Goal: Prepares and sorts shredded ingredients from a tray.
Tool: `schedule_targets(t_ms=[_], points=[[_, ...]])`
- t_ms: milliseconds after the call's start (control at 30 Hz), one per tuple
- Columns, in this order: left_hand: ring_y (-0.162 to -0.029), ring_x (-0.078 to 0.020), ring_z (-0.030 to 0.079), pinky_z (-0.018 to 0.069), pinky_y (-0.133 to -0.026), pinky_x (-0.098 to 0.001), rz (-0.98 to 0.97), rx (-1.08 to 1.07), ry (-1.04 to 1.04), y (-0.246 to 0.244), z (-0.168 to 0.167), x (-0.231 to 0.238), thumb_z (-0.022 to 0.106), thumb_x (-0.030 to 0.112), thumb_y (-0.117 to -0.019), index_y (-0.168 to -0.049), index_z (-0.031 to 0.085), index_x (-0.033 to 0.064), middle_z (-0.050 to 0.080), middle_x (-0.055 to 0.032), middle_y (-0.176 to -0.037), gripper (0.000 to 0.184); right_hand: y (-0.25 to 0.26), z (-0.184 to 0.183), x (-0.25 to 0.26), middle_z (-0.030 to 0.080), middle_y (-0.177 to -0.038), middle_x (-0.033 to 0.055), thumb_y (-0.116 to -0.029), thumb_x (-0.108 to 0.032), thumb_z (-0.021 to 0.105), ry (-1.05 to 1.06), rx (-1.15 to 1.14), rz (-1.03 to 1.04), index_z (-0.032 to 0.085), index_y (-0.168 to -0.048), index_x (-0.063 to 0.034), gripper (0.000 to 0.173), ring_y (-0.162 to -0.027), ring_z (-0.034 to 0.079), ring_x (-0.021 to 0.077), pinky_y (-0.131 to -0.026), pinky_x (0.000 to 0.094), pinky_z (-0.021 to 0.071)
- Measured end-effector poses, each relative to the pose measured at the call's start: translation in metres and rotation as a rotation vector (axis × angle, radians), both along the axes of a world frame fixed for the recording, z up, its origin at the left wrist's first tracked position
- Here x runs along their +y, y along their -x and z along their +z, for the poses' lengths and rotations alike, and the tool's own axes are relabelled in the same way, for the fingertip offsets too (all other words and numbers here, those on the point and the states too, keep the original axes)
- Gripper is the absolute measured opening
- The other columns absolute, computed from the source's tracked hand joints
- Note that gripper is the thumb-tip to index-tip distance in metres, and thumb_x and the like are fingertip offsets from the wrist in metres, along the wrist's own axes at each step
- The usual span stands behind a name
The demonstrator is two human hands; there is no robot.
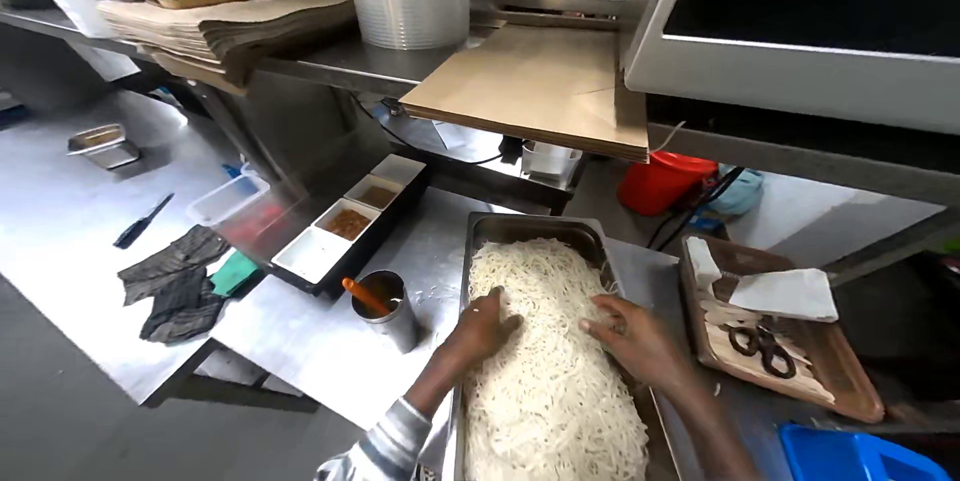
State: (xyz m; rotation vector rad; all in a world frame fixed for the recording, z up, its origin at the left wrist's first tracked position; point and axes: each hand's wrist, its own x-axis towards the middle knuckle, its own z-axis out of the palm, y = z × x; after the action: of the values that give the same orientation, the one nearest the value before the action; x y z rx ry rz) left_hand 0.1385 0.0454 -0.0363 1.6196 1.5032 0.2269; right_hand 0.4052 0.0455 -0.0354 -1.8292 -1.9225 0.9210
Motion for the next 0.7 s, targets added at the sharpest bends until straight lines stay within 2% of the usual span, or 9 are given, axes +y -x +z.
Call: schedule_targets(t_ms=[67, 100, 167, 233, 333, 467, 567, 633, 700], points=[[-0.140, -0.0407, 0.049, 0.0382, -0.117, -0.0572, 0.119, -0.020, 0.111, -0.016, -0.029, 0.004, 0.055, 0.058, -0.1006, -0.162, 0.021, -0.0001, 0.046, -0.0289, -0.152, 0.091, 0.013, -0.048, 0.017, 0.045, -0.156, 0.0231, -0.0893, -0.052, 0.075, 0.110, 0.025, -0.056, 0.040, -0.156, -0.0025, 0.090, -0.143, 0.046, 0.0364, -0.118, 0.0532, 0.0383], [-0.140, -0.0419, 0.049, 0.0392, -0.116, -0.0572, 0.163, -0.031, 0.142, -0.024, -0.039, 0.005, 0.055, 0.062, -0.0986, -0.163, 0.016, -0.0001, 0.043, -0.0301, -0.154, 0.097, 0.026, -0.064, 0.015, 0.040, -0.159, 0.0244, -0.0868, -0.050, 0.078, 0.140, 0.041, -0.075, 0.035, -0.157, -0.0011, 0.096, -0.146, 0.042, 0.0367, -0.120, 0.0520, 0.0350], [-0.139, -0.0433, 0.049, 0.0410, -0.114, -0.0565, 0.261, -0.075, 0.151, -0.033, -0.049, 0.005, 0.059, 0.063, -0.0955, -0.163, 0.013, 0.0004, 0.039, -0.0309, -0.156, 0.103, 0.054, -0.078, 0.006, 0.048, -0.152, 0.0253, -0.0801, -0.044, 0.084, 0.109, 0.010, -0.145, 0.039, -0.155, 0.0005, 0.098, -0.139, 0.050, 0.0378, -0.114, 0.0531, 0.0418], [-0.141, -0.0402, 0.048, 0.0398, -0.116, -0.0550, 0.316, -0.196, 0.163, -0.035, -0.056, 0.005, 0.064, 0.063, -0.0922, -0.163, 0.013, 0.0002, 0.042, -0.0292, -0.155, 0.107, 0.068, -0.073, -0.001, 0.058, -0.142, 0.0239, -0.0797, -0.036, 0.085, 0.120, 0.031, -0.188, 0.044, -0.153, -0.0015, 0.091, -0.131, 0.057, 0.0371, -0.110, 0.0547, 0.0451], [-0.146, -0.0319, 0.043, 0.0363, -0.120, -0.0477, 0.319, -0.441, 0.196, -0.030, -0.041, 0.015, 0.067, 0.052, -0.0960, -0.162, 0.018, -0.0002, 0.038, -0.0249, -0.159, 0.097, 0.069, -0.035, 0.005, 0.062, -0.135, 0.0232, -0.0819, -0.028, 0.080, 0.101, 0.106, -0.177, 0.054, -0.145, -0.0016, 0.074, -0.126, 0.060, 0.0354, -0.107, 0.0551, 0.0469], [-0.112, -0.0234, 0.066, 0.0550, -0.098, -0.0433, 0.328, -0.699, 0.111, -0.037, 0.015, 0.032, 0.059, 0.041, -0.1040, -0.147, 0.048, 0.0064, 0.065, -0.0169, -0.127, 0.056, 0.063, 0.048, 0.020, 0.065, -0.126, 0.0257, -0.0874, -0.023, 0.080, -0.044, 0.091, -0.178, 0.061, -0.136, 0.0001, 0.057, -0.117, 0.063, 0.0386, -0.100, 0.0607, 0.0489], [-0.088, -0.0169, 0.067, 0.0578, -0.078, -0.0372, 0.260, -0.843, 0.021, -0.036, 0.070, 0.035, 0.054, 0.036, -0.1063, -0.138, 0.056, 0.0112, 0.069, -0.0097, -0.107, 0.040, 0.056, 0.103, 0.019, 0.070, -0.106, 0.0215, -0.0882, -0.021, 0.078, -0.231, 0.084, -0.143, 0.068, -0.124, -0.0019, 0.042, -0.096, 0.068, 0.0359, -0.082, 0.0622, 0.0534], [-0.080, -0.0136, 0.067, 0.0590, -0.072, -0.0332, 0.206, -0.913, -0.061, -0.034, 0.103, 0.034, 0.052, 0.027, -0.1071, -0.128, 0.060, 0.0087, 0.069, -0.0073, -0.097, 0.029, 0.050, 0.128, 0.014, 0.070, -0.092, 0.0143, -0.0878, -0.024, 0.076, -0.388, 0.045, -0.095, 0.072, -0.112, -0.0060, 0.030, -0.080, 0.067, 0.0296, -0.067, 0.0577, 0.0527], [-0.076, -0.0135, 0.066, 0.0583, -0.067, -0.0317, 0.134, -0.892, -0.160, -0.031, 0.119, 0.030, 0.051, 0.021, -0.1061, -0.120, 0.063, 0.0063, 0.068, -0.0075, -0.091, 0.024, 0.043, 0.141, 0.006, 0.071, -0.097, 0.0098, -0.0836, -0.032, 0.072, -0.500, -0.051, -0.048, 0.073, -0.116, -0.0108, 0.039, -0.083, 0.068, 0.0264, -0.069, 0.0572, 0.0534]])
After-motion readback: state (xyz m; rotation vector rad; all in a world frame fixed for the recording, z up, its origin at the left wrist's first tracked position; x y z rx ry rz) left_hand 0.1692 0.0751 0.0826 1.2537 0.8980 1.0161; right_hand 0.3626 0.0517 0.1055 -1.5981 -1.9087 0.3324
